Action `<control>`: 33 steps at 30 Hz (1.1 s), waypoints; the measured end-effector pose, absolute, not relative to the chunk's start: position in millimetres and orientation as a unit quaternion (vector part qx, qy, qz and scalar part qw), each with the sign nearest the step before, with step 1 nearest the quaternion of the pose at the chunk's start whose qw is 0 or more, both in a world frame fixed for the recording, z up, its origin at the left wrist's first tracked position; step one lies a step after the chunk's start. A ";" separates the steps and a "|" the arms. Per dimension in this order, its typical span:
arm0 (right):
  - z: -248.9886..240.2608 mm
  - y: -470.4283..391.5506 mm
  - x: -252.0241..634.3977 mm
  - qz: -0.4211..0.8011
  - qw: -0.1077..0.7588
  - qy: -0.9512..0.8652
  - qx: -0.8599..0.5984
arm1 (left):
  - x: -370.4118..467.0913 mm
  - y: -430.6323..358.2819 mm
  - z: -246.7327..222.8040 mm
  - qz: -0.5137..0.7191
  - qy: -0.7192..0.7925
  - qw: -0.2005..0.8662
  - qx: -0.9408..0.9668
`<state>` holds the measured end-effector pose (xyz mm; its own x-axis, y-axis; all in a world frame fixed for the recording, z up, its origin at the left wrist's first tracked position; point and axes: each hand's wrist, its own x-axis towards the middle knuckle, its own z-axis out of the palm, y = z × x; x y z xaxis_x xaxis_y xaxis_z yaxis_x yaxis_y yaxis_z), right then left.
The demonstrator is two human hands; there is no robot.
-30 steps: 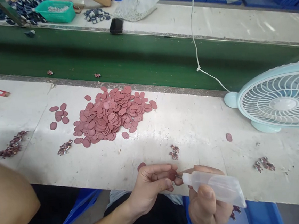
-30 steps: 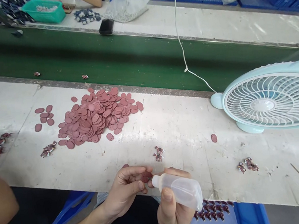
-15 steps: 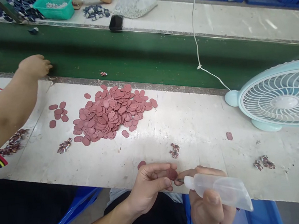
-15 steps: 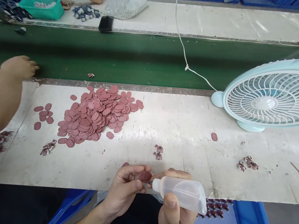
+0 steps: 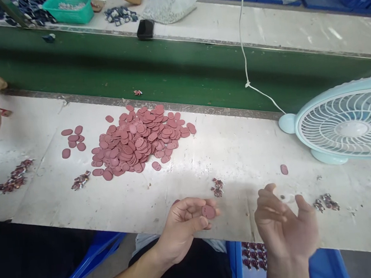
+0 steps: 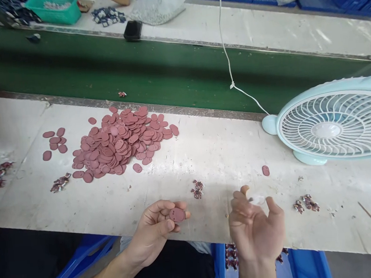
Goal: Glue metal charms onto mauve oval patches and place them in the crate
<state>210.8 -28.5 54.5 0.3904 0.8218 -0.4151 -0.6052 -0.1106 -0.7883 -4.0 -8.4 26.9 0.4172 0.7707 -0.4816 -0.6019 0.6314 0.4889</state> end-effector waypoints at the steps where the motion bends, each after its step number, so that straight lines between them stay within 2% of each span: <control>1: 53.8 -29.3 216.6 0.542 0.653 -0.123 -0.514 | -5.9 -7.8 25.6 0.406 0.354 0.834 0.118; 6: 57.7 -36.6 218.3 0.533 0.650 -0.169 -0.515 | -18.5 -4.8 17.2 0.398 0.380 0.827 0.112; 12: 63.0 -13.2 205.0 0.553 0.642 -0.201 -0.491 | -40.9 4.5 12.6 0.450 0.390 0.798 0.097; 15: 61.7 46.7 174.1 0.524 0.543 -0.367 -0.544 | -50.3 12.0 13.4 0.472 0.384 0.790 0.078; 17: 61.3 108.1 140.6 0.413 0.411 -0.568 -0.580 | -55.5 17.1 15.5 0.486 0.374 0.787 0.069; 18: 61.2 142.1 121.7 0.374 0.389 -0.610 -0.580 | -57.9 19.4 16.9 0.492 0.369 0.786 0.067; 22: 58.0 264.1 50.6 0.277 0.333 -0.695 -0.573 | -67.5 24.9 22.5 0.510 0.363 0.778 0.046; 25: 49.8 316.7 15.9 0.233 0.296 -0.716 -0.587 | -74.0 24.8 23.6 0.523 0.363 0.771 0.026; 29: 37.5 347.1 -2.4 0.223 0.272 -0.705 -0.617 | -79.1 21.8 21.8 0.531 0.370 0.762 0.014; 33: 44.4 345.6 9.2 0.251 0.285 -0.680 -0.627 | -78.5 18.4 20.6 0.525 0.370 0.766 0.024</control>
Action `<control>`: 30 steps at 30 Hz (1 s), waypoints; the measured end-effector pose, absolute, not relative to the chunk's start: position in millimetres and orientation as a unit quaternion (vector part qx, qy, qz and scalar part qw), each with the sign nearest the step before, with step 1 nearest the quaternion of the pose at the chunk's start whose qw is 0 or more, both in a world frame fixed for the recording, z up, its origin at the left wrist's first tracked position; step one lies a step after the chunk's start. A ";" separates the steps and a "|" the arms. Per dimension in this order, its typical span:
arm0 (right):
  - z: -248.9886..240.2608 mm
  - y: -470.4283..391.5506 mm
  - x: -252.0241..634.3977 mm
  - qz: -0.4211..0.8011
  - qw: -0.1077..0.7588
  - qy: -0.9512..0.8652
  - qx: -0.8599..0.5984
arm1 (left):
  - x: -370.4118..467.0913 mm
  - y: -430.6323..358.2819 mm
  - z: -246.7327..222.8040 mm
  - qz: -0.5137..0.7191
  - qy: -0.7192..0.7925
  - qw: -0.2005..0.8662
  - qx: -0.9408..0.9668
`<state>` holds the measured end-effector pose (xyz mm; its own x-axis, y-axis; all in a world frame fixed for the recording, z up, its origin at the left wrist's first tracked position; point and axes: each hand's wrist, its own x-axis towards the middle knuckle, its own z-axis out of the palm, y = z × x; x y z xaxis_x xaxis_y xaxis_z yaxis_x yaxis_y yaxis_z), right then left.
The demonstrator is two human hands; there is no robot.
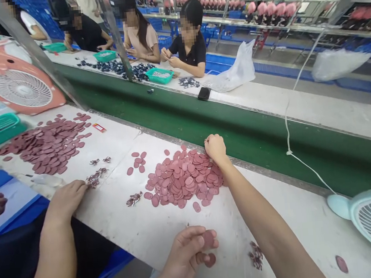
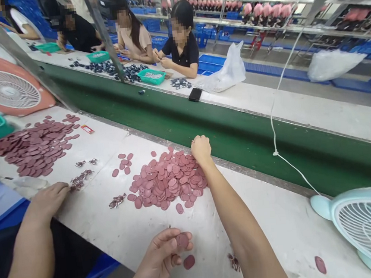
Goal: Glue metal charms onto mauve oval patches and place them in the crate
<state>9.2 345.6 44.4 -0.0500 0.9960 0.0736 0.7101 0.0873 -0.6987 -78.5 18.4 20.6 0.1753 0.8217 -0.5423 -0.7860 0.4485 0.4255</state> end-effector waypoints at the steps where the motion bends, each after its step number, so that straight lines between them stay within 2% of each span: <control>1: 50.0 336.7 17.0 0.263 0.296 -0.673 -0.625 | -77.8 17.8 20.5 0.522 0.369 0.769 0.029; 4: 68.8 279.9 49.5 0.320 0.337 -0.652 -0.599 | -75.6 16.8 20.3 0.512 0.364 0.776 0.048; 7: 78.0 185.3 87.9 0.395 0.362 -0.624 -0.569 | -72.8 16.2 20.2 0.504 0.363 0.781 0.067; 11: 66.6 61.2 128.5 0.554 0.385 -0.506 -0.537 | -63.1 14.4 19.2 0.483 0.364 0.791 0.094; 14: 54.7 5.9 139.5 0.591 0.417 -0.406 -0.559 | -50.1 10.9 18.0 0.462 0.369 0.797 0.126; 19: 53.2 -23.7 138.1 0.584 0.448 -0.339 -0.586 | -28.8 4.6 17.4 0.430 0.362 0.811 0.162; 30: 55.2 -24.7 147.9 0.612 0.424 -0.347 -0.570 | -22.1 -1.6 9.9 0.379 0.393 0.811 0.209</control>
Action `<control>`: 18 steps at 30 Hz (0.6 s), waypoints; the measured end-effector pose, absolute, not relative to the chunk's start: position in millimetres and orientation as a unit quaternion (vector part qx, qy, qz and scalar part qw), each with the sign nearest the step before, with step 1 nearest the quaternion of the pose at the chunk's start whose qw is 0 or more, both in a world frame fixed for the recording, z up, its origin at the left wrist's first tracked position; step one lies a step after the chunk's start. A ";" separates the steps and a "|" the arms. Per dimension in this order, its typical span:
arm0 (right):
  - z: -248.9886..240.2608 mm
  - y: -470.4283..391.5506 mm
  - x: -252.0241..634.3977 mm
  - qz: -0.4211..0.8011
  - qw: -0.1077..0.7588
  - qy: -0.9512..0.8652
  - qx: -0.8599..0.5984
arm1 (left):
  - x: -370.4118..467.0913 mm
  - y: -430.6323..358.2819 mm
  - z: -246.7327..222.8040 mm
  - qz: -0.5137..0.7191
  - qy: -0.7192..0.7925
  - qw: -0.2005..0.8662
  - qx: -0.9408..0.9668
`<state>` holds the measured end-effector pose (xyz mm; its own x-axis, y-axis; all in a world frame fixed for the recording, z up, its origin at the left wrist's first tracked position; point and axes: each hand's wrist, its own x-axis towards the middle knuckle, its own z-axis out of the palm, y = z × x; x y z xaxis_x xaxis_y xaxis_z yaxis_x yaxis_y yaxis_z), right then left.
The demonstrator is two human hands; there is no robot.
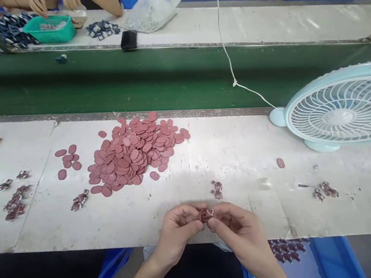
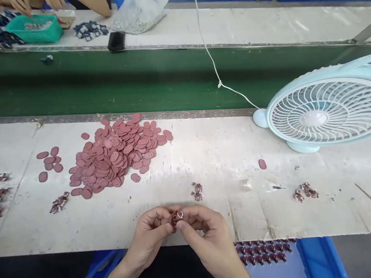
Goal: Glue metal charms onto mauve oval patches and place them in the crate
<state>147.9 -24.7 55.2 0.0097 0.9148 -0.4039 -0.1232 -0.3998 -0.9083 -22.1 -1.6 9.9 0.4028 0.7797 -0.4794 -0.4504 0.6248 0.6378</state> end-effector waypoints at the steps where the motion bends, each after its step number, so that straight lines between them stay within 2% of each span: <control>1: 55.0 -24.9 148.5 0.615 0.421 -0.349 -0.568 | -21.7 -2.2 9.7 0.377 0.399 0.809 0.211; 6: 53.9 -26.9 149.3 0.620 0.411 -0.344 -0.573 | -19.0 -4.1 10.2 0.377 0.416 0.797 0.224; 18: 51.8 -26.6 144.3 0.615 0.463 -0.320 -0.553 | -13.2 -9.4 14.6 0.410 0.416 0.776 0.237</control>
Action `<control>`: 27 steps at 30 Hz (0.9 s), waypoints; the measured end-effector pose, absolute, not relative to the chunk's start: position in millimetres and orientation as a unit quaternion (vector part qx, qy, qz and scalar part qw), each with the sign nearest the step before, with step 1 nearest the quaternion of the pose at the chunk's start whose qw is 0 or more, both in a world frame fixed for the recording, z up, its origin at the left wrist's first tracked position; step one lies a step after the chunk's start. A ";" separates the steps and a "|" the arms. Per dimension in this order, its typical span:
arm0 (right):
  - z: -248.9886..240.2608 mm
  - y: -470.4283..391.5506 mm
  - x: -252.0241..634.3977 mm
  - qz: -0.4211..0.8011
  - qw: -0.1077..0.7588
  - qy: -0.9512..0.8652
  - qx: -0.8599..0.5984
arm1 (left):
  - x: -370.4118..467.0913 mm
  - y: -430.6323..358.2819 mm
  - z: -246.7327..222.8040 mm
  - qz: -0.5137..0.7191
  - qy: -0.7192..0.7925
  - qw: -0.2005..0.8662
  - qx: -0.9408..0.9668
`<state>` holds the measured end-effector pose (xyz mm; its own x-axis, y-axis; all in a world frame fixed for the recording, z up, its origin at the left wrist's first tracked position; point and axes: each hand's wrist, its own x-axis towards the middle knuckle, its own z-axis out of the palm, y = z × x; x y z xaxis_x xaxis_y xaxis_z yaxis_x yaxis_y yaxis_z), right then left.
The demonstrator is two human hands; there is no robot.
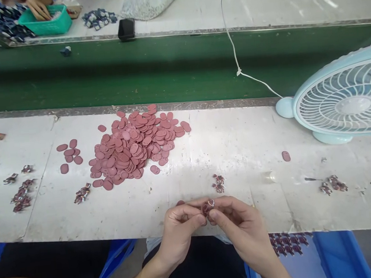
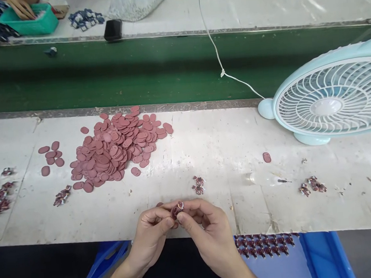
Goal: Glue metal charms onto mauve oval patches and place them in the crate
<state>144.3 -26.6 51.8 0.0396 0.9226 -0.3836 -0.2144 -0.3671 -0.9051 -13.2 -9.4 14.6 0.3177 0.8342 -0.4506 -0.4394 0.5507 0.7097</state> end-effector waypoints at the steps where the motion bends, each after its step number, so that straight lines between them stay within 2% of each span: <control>1: 52.5 -26.8 145.7 0.618 0.460 -0.320 -0.551 | -13.0 -9.5 14.8 0.409 0.417 0.776 0.238; 7: 57.6 -29.6 151.2 0.619 0.438 -0.349 -0.551 | -14.1 -10.4 17.0 0.390 0.437 0.773 0.243; 20: 47.3 -34.8 140.5 0.599 0.486 -0.320 -0.551 | -10.8 -16.6 17.6 0.419 0.439 0.756 0.244; 27: 37.2 -37.4 143.7 0.622 0.493 -0.277 -0.542 | -29.3 -14.7 12.4 0.402 0.443 0.730 0.332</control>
<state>143.7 -37.4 37.2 0.0724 0.9130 -0.4016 -0.3139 -0.3613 -0.8780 -29.3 -14.7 12.4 0.2843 0.8803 -0.3799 -0.2926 0.4570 0.8400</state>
